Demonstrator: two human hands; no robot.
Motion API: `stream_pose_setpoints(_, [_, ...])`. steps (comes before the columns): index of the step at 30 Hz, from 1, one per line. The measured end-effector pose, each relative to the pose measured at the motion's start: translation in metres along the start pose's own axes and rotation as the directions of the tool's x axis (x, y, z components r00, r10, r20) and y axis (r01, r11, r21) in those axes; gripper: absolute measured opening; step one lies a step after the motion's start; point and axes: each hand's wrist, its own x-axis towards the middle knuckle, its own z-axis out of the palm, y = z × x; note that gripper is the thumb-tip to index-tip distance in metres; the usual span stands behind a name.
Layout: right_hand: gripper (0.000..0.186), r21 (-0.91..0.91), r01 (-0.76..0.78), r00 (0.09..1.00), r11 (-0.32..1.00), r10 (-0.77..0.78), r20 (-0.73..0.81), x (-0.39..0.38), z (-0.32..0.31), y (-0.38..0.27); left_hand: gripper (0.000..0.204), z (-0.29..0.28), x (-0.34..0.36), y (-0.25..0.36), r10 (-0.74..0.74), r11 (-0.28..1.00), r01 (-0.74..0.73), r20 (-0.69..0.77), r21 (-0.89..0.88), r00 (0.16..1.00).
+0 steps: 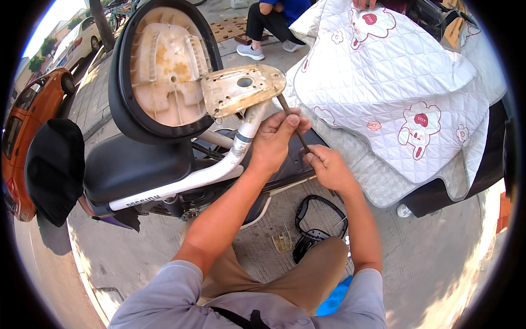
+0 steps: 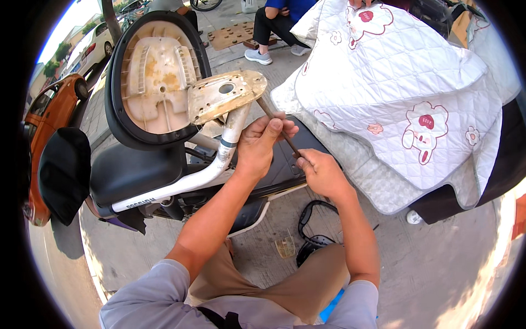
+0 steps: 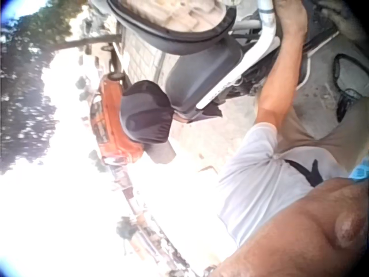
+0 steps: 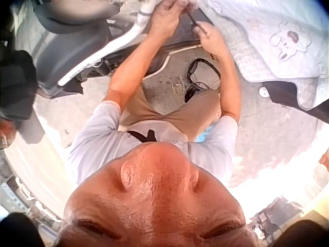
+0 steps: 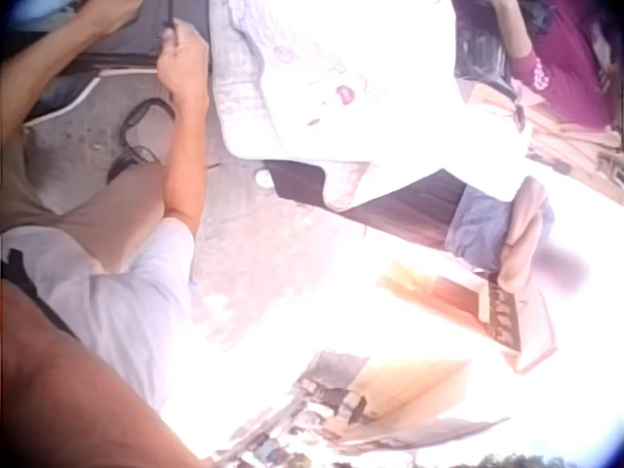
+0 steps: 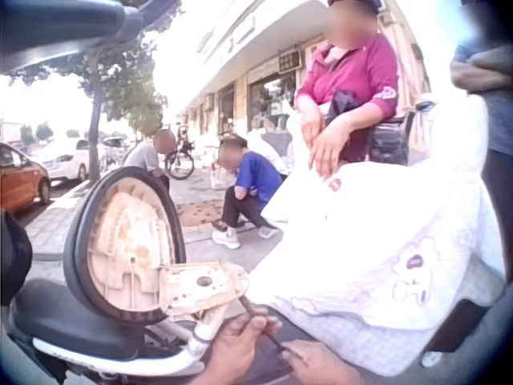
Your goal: The person works on a white scooter parked on a sidewalk, using a manual screwdriver to remove screws from the seat area. They then retrieve a power drill and a toolbox from a nearby shop, select a drill bit, and use the drill to remove additional screws from the scooter's seat assembly.
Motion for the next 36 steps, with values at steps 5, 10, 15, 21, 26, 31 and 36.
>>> stream_pose_setpoints(5, [0.020, -0.414, 0.159, 0.909, 0.896, -0.296, -0.293, -0.010, 0.019, 0.009, 0.041, -0.002, 0.007, 0.004, -0.006, 0.999, 0.001, 0.123, 0.043, 0.992])
stream_pose_setpoints(10, [0.016, -0.565, 0.074, 0.790, 0.822, -0.394, -0.470, -0.020, 0.039, -0.001, 0.043, 0.003, 0.002, 0.011, -0.033, 0.998, 0.026, 0.141, 0.055, 0.989])
stream_pose_setpoints(15, [0.018, -0.327, 0.131, 0.888, 0.936, -0.257, -0.381, -0.020, 0.013, 0.005, 0.031, 0.018, -0.003, 0.014, -0.056, 0.997, 0.056, 0.003, -0.062, 0.998])
stream_pose_setpoints(21, [0.021, 0.026, -0.070, 0.996, 0.997, 0.068, 0.050, -0.004, -0.033, -0.003, 0.018, 0.022, 0.002, 0.014, -0.040, 0.998, 0.034, -0.114, -0.053, 0.993])
stream_pose_setpoints(26, [0.020, 0.040, -0.174, 0.943, 0.984, 0.154, 0.295, 0.001, -0.053, -0.019, 0.021, 0.020, -0.001, 0.014, -0.042, 0.997, 0.037, -0.075, -0.072, 0.996])
stream_pose_setpoints(31, [0.018, -0.350, -0.018, 0.999, 0.936, 0.028, 0.025, -0.007, -0.026, -0.029, 0.031, 0.009, 0.000, 0.010, -0.032, 0.996, 0.034, 0.028, -0.088, 0.999])
stream_pose_setpoints(36, [0.018, -0.333, 0.070, 0.935, 0.940, -0.178, -0.305, -0.012, 0.021, -0.011, 0.035, -0.004, 0.005, 0.005, 0.005, 0.992, 0.012, 0.140, -0.124, 0.990])
